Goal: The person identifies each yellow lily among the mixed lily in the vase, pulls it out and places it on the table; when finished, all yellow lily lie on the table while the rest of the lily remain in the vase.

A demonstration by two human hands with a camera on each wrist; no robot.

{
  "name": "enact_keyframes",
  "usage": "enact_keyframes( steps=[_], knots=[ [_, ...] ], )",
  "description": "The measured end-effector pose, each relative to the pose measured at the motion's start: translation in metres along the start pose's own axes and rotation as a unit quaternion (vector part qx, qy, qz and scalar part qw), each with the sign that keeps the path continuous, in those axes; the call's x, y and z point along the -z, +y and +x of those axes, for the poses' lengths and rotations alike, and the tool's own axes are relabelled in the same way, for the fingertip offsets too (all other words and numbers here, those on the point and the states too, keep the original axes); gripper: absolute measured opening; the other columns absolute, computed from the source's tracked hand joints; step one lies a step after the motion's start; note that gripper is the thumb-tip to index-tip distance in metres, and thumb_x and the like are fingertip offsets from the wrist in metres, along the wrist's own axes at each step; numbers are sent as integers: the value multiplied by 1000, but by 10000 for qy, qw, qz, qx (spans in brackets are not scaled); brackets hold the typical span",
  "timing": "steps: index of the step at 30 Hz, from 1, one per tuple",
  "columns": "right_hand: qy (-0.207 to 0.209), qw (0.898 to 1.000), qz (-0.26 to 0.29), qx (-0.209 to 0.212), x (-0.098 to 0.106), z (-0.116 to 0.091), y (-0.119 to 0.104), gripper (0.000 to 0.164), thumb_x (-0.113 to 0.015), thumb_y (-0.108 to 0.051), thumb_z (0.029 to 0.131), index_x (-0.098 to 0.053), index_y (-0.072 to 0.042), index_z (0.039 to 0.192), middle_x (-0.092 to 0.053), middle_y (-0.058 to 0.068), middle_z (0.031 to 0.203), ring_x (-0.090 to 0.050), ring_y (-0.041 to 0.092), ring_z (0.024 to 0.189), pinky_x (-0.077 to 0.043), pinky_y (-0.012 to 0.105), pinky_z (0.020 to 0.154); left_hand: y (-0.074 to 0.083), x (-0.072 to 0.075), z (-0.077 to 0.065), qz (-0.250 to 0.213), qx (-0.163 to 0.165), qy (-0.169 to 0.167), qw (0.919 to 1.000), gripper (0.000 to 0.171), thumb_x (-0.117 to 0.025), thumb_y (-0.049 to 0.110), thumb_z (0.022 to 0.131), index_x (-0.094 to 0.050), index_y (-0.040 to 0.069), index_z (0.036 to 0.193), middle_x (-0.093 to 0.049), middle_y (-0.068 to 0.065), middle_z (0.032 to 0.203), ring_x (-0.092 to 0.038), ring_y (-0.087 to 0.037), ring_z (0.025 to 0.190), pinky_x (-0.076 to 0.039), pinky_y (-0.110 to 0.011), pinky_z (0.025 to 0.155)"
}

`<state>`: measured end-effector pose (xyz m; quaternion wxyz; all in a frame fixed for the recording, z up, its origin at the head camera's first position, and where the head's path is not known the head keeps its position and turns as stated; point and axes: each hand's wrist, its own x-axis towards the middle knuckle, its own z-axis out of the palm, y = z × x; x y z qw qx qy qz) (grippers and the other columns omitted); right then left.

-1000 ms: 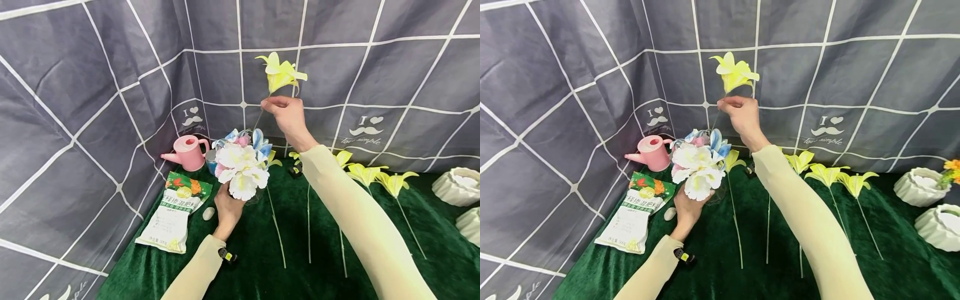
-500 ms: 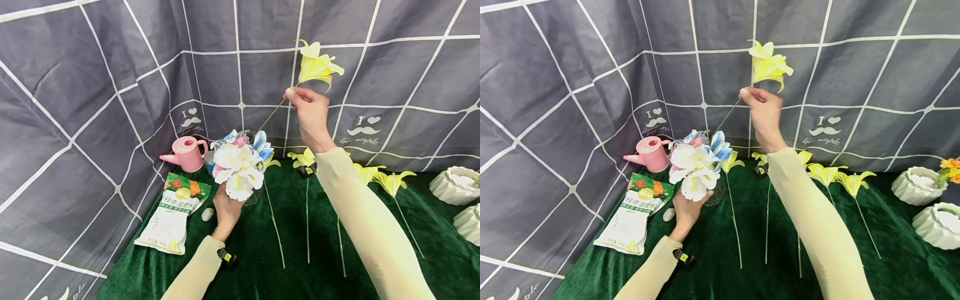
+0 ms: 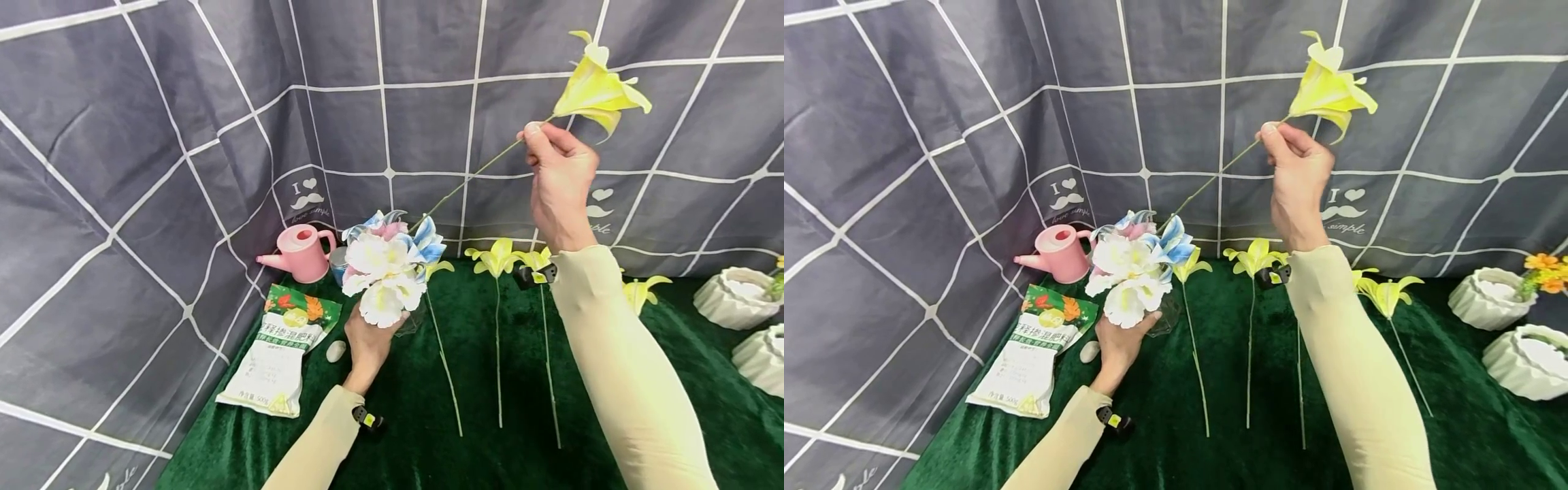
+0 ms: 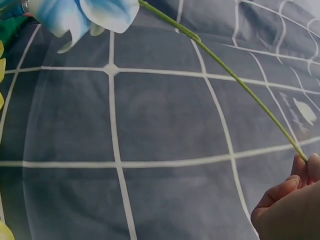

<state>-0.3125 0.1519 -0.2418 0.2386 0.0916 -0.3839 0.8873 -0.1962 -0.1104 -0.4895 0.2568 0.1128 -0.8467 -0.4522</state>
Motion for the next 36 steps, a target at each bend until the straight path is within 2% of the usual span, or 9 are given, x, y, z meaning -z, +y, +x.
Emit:
enact_keyframes(
  steps=[7,13,19,28,31,33,36],
  knots=[
    [189,9997,136,103,11,1,-15,13,-85,4,75,-74,8,82,-73,13,71,-54,17,57,-44,21,56,-2,3,2,3,-180,119,9998,68,-93,38,68,-66,15,126,-74,-5,119,-68,-25,114,-54,-48,99],
    [351,9993,-88,127,24,2,-16,12,-84,4,75,-74,8,81,-73,12,68,-54,17,55,-43,22,55,0,1,0,-240,-3,25,9997,76,-93,43,67,-60,17,130,-71,-3,126,-66,-25,119,-53,-49,100],
    [719,9967,355,152,46,4,-23,16,-86,7,72,-73,10,81,-72,14,68,-52,17,52,-44,21,53,2,-2,-2,-256,65,13,9996,75,-93,43,67,-60,20,130,-70,-2,126,-64,-26,120,-53,-49,100],
    [1061,9919,566,405,81,8,-59,21,-83,10,73,-71,17,88,-70,17,68,-51,18,51,-43,22,50,2,-3,-3,-388,-54,70,9992,71,-94,44,66,-63,20,125,-72,-2,122,-66,-24,117,-54,-48,97],
    [1095,9908,644,466,93,5,-74,20,-80,13,74,-70,19,90,-69,19,66,-52,19,51,-45,24,50,2,-3,-3,-386,0,78,9992,71,-94,43,66,-62,21,126,-71,-2,123,-66,-24,118,-54,-48,99],
    [1146,9904,554,532,103,2,-87,20,-80,14,74,-70,20,91,-69,19,66,-54,20,51,-46,24,50,3,-3,-3,-434,53,65,9990,71,-94,41,67,-61,21,127,-70,-1,124,-65,-23,119,-53,-49,100],
    [1201,9906,52,655,120,-4,-105,22,-82,11,73,-70,20,90,-70,18,66,-56,21,52,-46,24,51,4,-4,-4,-480,140,34,9987,72,-94,40,67,-60,22,128,-69,0,126,-64,-23,122,-52,-50,103]
  ],
)
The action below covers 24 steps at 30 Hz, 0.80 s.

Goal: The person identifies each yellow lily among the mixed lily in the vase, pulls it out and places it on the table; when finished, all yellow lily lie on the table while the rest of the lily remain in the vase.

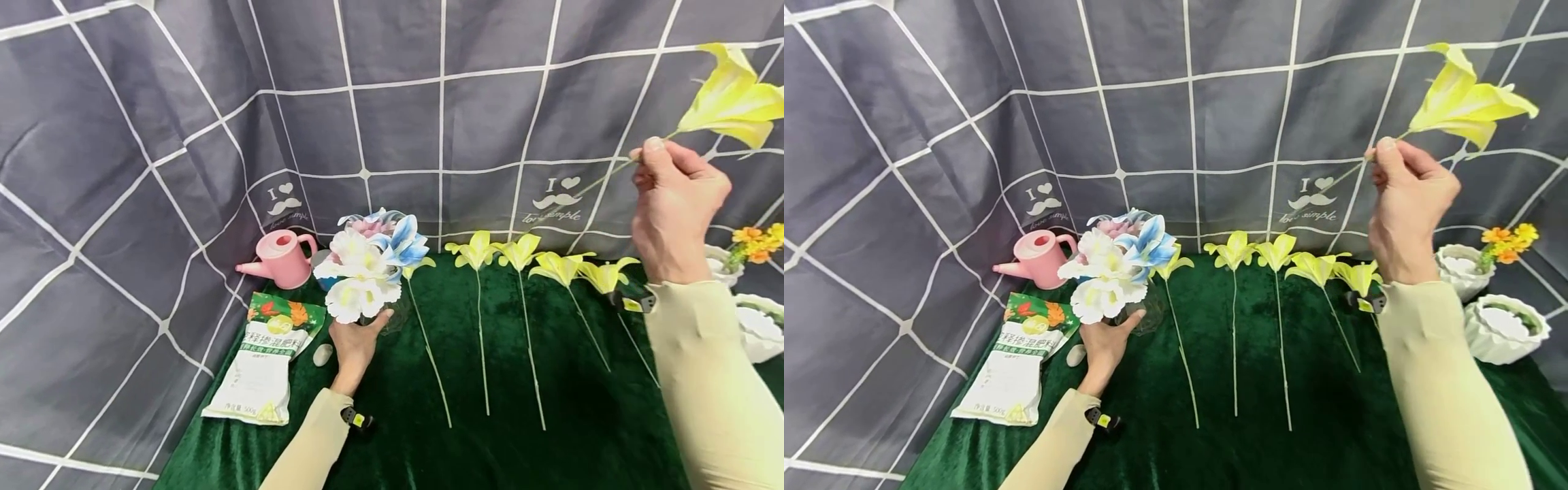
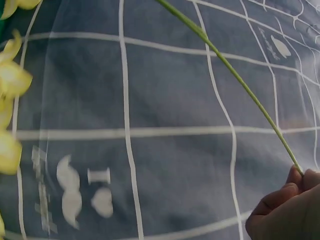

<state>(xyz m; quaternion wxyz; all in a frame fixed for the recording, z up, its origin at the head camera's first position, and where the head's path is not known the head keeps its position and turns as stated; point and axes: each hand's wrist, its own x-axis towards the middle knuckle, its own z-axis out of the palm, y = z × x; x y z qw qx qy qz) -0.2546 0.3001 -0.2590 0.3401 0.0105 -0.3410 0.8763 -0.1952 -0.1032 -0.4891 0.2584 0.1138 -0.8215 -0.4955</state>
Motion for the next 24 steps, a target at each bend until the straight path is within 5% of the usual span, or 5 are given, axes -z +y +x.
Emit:
enact_keyframes(
  steps=[4,11,15,17,24],
  knots=[
    [-42,9975,-696,137,20,1,-21,25,-85,8,72,-71,18,90,-71,15,68,-60,21,57,-46,23,53,-1,1,1,56,-5,9,10000,75,-93,43,67,-59,21,130,-68,-2,129,-63,-23,124,-51,-49,104],
    [-519,9866,-1523,-286,60,-6,-50,15,-82,8,76,-73,12,87,-70,7,67,-56,16,60,-47,19,58,-2,0,0,114,-41,47,9999,76,-94,44,66,-59,20,130,-68,-3,128,-63,-23,123,-51,-49,104],
    [-817,9667,-2300,-773,83,-16,-58,4,-79,4,82,-76,3,85,-72,1,65,-58,10,59,-44,18,57,-1,0,1,110,-63,85,9999,74,-94,41,66,-60,20,128,-69,-2,126,-64,-23,121,-52,-49,103],
    [-908,9454,-2984,-941,95,-21,-60,1,-78,-2,84,-78,-2,86,-73,-4,66,-57,6,59,-42,17,55,-1,0,0,124,-81,117,9998,73,-95,40,66,-61,19,127,-70,-3,124,-65,-24,120,-52,-48,102],
    [-1032,7992,-5805,-1167,137,-36,-57,8,-74,-33,91,-79,-26,92,-59,-26,67,-47,2,69,-36,20,57,1,0,0,70,-42,65,9999,74,-95,38,66,-60,20,128,-69,-3,126,-64,-25,122,-51,-49,104]
  ],
)
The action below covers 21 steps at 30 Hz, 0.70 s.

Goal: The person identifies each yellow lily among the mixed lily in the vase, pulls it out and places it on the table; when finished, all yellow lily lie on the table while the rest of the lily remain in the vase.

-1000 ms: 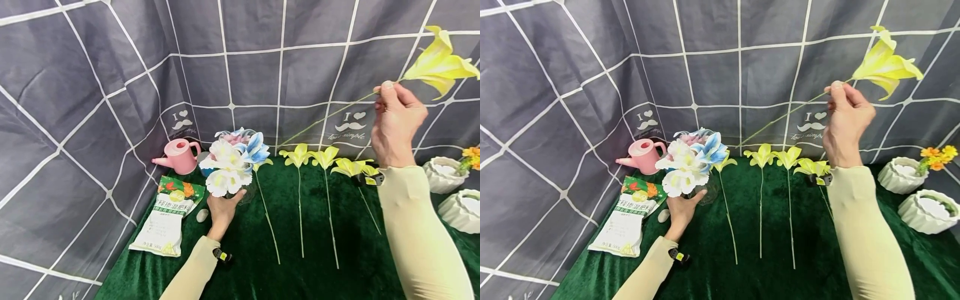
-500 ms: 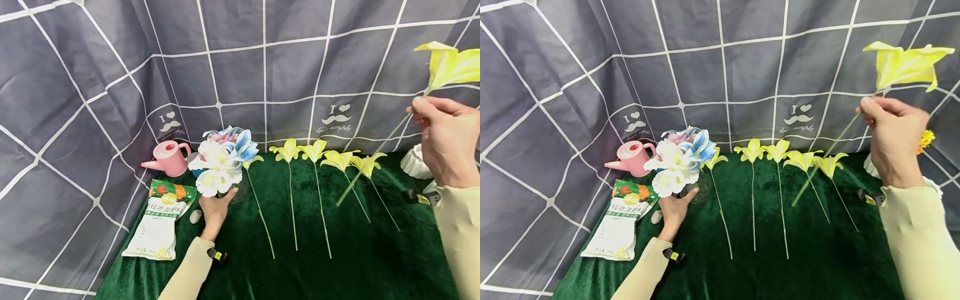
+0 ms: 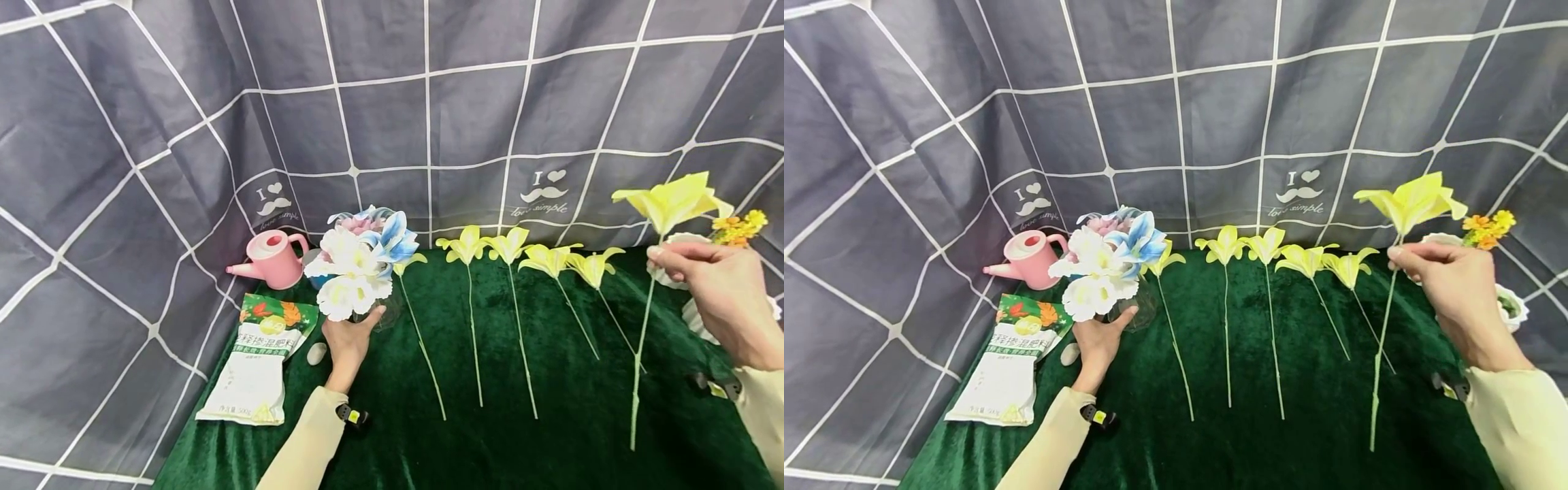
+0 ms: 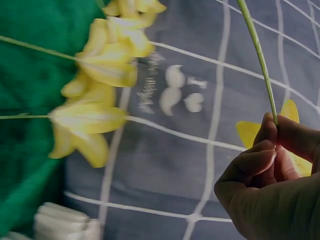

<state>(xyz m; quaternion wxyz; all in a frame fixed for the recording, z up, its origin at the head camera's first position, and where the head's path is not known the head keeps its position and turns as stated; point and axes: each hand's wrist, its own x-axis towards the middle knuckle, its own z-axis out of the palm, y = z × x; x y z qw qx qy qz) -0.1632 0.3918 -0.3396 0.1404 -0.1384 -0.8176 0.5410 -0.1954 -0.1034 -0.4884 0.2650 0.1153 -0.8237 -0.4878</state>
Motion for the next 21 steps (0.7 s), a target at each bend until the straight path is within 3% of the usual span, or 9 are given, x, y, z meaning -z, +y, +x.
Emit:
enact_keyframes(
  steps=[7,13,21],
  knots=[
    [-203,9971,-236,-698,4,-1,50,7,-75,-38,90,-79,-35,85,-65,-27,64,-50,-3,66,-37,17,58,1,0,1,-33,-10,32,10000,75,-95,38,65,-60,18,128,-70,-4,127,-64,-24,122,-51,-49,103],
    [-603,9860,-405,-1500,7,2,89,12,-74,-49,88,-78,-40,83,-63,-24,63,-53,-1,67,-34,19,65,2,0,1,-39,17,10,10000,73,-95,39,66,-61,18,128,-70,-5,126,-63,-25,122,-51,-50,104],
    [-1112,9786,134,-1728,3,4,124,16,-73,-35,92,-79,-38,78,-70,-23,67,-59,-1,62,-47,19,60,0,0,1,10,114,-12,9999,74,-94,41,66,-61,16,128,-70,-6,126,-63,-24,122,-51,-48,104]
  ],
)
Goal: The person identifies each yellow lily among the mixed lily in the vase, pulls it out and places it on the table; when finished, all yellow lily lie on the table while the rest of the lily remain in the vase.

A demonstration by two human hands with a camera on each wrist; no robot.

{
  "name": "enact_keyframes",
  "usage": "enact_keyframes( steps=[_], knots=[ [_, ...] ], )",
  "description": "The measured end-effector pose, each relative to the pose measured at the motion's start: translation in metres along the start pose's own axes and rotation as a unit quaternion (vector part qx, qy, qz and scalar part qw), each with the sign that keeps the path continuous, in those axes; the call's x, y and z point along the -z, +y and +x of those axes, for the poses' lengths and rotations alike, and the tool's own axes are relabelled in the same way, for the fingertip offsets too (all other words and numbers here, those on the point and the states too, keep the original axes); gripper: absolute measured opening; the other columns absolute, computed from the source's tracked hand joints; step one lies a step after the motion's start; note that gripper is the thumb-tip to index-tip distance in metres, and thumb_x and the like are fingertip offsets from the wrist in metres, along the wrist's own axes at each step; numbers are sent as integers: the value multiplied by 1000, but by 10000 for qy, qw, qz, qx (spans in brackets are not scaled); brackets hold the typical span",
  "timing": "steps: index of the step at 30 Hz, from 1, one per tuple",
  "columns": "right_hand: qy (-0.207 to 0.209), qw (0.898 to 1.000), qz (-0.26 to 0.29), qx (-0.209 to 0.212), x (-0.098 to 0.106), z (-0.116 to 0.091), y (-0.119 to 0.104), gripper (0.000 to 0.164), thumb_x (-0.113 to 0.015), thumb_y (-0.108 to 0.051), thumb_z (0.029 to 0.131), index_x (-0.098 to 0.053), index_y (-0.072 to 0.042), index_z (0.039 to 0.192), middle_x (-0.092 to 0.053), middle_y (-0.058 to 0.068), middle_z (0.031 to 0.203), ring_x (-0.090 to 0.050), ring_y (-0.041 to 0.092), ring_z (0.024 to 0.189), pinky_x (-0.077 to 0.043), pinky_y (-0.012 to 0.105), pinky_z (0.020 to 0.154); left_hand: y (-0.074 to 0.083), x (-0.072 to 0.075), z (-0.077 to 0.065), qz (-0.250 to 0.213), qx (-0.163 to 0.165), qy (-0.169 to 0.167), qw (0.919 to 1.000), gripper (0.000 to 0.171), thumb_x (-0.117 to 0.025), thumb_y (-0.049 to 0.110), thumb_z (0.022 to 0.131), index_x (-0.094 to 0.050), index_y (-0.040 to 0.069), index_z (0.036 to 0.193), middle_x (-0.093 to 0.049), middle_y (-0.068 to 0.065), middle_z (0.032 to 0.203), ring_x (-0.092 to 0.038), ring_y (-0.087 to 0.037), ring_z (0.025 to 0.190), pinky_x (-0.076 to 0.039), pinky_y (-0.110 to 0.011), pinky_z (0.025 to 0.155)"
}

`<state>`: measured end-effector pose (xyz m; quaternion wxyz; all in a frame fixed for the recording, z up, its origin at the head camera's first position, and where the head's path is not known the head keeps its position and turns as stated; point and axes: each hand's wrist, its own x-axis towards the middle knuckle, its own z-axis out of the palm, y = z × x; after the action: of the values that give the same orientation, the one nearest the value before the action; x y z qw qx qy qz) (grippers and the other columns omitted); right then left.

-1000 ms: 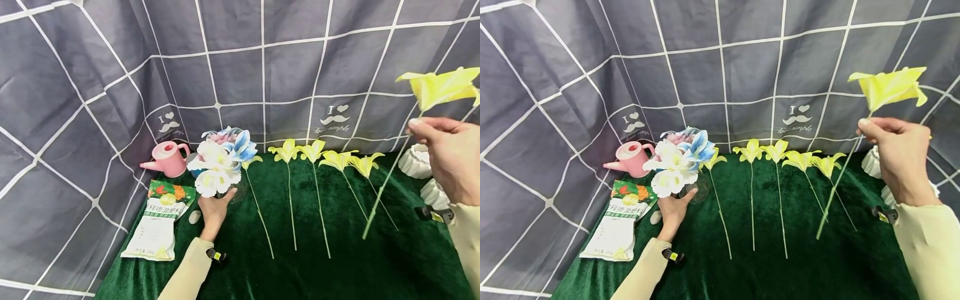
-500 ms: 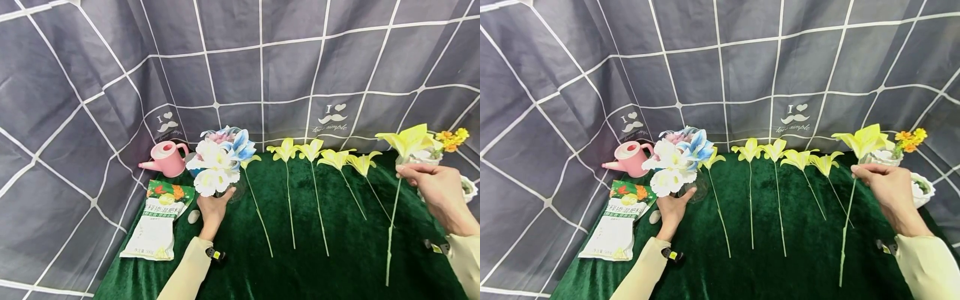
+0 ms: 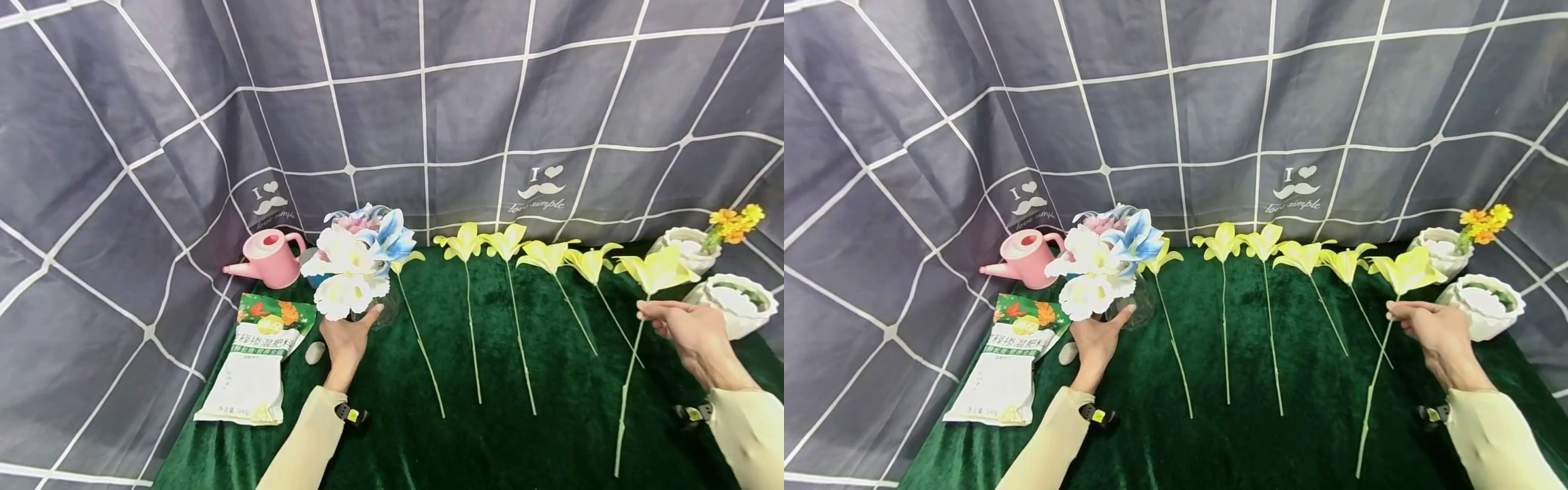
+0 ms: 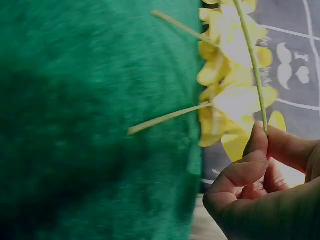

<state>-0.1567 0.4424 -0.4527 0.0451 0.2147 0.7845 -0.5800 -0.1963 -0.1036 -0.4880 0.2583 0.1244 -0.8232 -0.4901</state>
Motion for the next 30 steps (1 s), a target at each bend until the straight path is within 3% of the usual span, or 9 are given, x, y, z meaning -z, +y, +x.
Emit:
enact_keyframes(
  steps=[9,17,24,30],
  knots=[
    [-205,9994,-217,-183,-2,8,20,23,-71,-34,94,-76,-41,73,-69,-26,66,-59,-2,65,-53,16,61,0,0,-3,66,40,-51,10000,73,-93,44,67,-61,18,126,-71,-5,125,-64,-25,121,-52,-49,103],
    [-294,9979,-578,-33,-2,8,20,25,-68,-39,95,-71,-47,72,-68,-30,69,-60,-5,67,-55,16,63,4,-1,-2,-30,86,-42,9999,73,-94,42,67,-61,18,128,-71,-4,127,-63,-24,123,-51,-49,103],
    [-398,9979,-513,-34,-2,5,17,22,-67,-41,95,-71,-46,74,-69,-29,71,-61,-5,69,-56,17,64,7,-2,-2,26,162,-126,9998,72,-93,41,67,-62,17,127,-70,-6,127,-63,-26,123,-50,-50,104],
    [-367,9981,-493,-48,-7,2,15,20,-67,-46,94,-71,-46,75,-69,-29,72,-62,-6,69,-56,18,63,7,1,-3,9,-119,-132,9998,68,-92,36,71,-61,16,128,-70,-5,126,-63,-26,123,-50,-50,102]
  ],
)
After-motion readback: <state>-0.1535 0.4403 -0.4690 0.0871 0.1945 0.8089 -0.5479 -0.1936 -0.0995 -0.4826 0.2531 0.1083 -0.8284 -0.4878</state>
